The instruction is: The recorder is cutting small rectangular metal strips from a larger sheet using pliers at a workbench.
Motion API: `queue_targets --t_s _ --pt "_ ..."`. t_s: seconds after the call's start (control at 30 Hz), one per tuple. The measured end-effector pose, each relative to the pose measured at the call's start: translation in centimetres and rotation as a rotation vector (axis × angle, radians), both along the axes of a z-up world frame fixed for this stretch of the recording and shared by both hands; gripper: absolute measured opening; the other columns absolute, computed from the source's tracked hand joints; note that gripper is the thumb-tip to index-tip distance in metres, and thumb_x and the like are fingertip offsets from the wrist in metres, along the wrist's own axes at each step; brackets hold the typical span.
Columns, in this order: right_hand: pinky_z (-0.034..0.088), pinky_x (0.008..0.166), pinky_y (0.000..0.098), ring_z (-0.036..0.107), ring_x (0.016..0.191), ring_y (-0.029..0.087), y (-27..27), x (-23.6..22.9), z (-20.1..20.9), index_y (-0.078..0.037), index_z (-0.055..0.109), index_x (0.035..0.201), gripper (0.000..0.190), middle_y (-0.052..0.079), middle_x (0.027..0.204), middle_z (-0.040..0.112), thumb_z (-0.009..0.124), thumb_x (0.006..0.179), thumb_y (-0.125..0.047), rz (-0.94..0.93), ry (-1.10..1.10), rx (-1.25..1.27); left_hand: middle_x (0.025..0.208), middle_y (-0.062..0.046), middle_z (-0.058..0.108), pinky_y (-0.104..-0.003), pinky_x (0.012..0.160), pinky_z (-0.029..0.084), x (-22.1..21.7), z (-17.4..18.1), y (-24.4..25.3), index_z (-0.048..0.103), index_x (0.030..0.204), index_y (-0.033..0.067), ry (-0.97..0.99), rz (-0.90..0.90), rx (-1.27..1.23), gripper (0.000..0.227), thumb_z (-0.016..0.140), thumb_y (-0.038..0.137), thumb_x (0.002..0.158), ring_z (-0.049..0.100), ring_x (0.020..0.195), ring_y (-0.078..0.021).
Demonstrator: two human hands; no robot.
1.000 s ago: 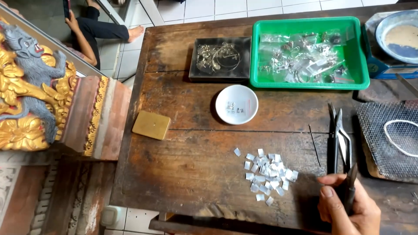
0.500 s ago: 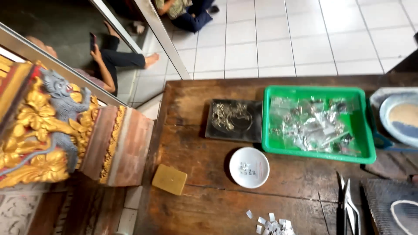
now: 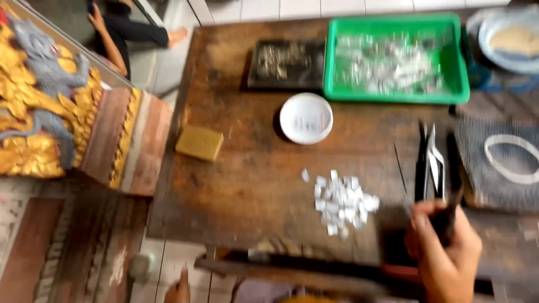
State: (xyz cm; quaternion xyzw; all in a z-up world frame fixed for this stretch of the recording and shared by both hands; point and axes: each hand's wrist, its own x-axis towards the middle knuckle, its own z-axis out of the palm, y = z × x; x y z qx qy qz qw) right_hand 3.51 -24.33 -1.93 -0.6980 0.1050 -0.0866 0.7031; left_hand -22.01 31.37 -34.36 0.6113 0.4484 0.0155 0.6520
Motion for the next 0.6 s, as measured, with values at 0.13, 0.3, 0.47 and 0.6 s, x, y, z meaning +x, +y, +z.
queue_targets --t_s 0.13,0.3,0.47,0.6 --pt "0.033 0.053 0.023 0.043 0.06 0.006 0.9 -0.2 1.3 0.005 0.058 0.112 0.008 0.0 0.074 0.05 0.057 0.104 0.002 0.039 -0.036 0.072 0.078 0.0 0.059 -0.034 0.07 0.045 4.3 -1.9 -3.5 0.06 0.104 0.0236 0.129 0.113 0.012 0.027 0.039 0.041 0.099 0.056 0.075 -0.0172" --pt "0.034 0.053 0.0232 0.042 0.06 0.006 0.8 -0.3 1.4 0.004 0.057 0.114 0.007 0.0 0.074 0.049 0.057 0.107 0.001 0.113 -0.066 0.057 0.073 -0.003 0.054 -0.033 0.066 0.04 2.9 1.8 -8.9 0.06 0.086 -0.0037 0.159 -0.226 0.056 0.038 0.048 0.03 0.1 0.049 0.069 -0.0179" --pt "0.036 0.052 0.0218 0.043 0.056 0.006 1.2 -0.3 1.8 0.004 0.055 0.115 0.004 0.002 0.073 0.05 0.057 0.113 0.001 0.119 -0.133 0.038 0.077 0.0 0.056 -0.026 0.063 0.047 6.9 22.1 -14.4 0.062 0.094 0.0031 0.071 -0.917 -0.308 0.023 0.049 0.018 0.105 0.053 0.067 -0.0112" --pt "0.036 0.054 0.0215 0.043 0.058 0.005 2.4 -0.2 3.2 0.0 0.056 0.113 0.008 -0.001 0.074 0.049 0.057 0.105 0.0 0.1 -0.143 0.045 0.085 -0.003 0.052 -0.025 0.064 0.048 10.1 31.1 -17.3 0.067 0.11 -0.0004 -0.181 -1.022 -0.245 0.022 0.048 0.012 0.109 0.052 0.07 -0.0106"
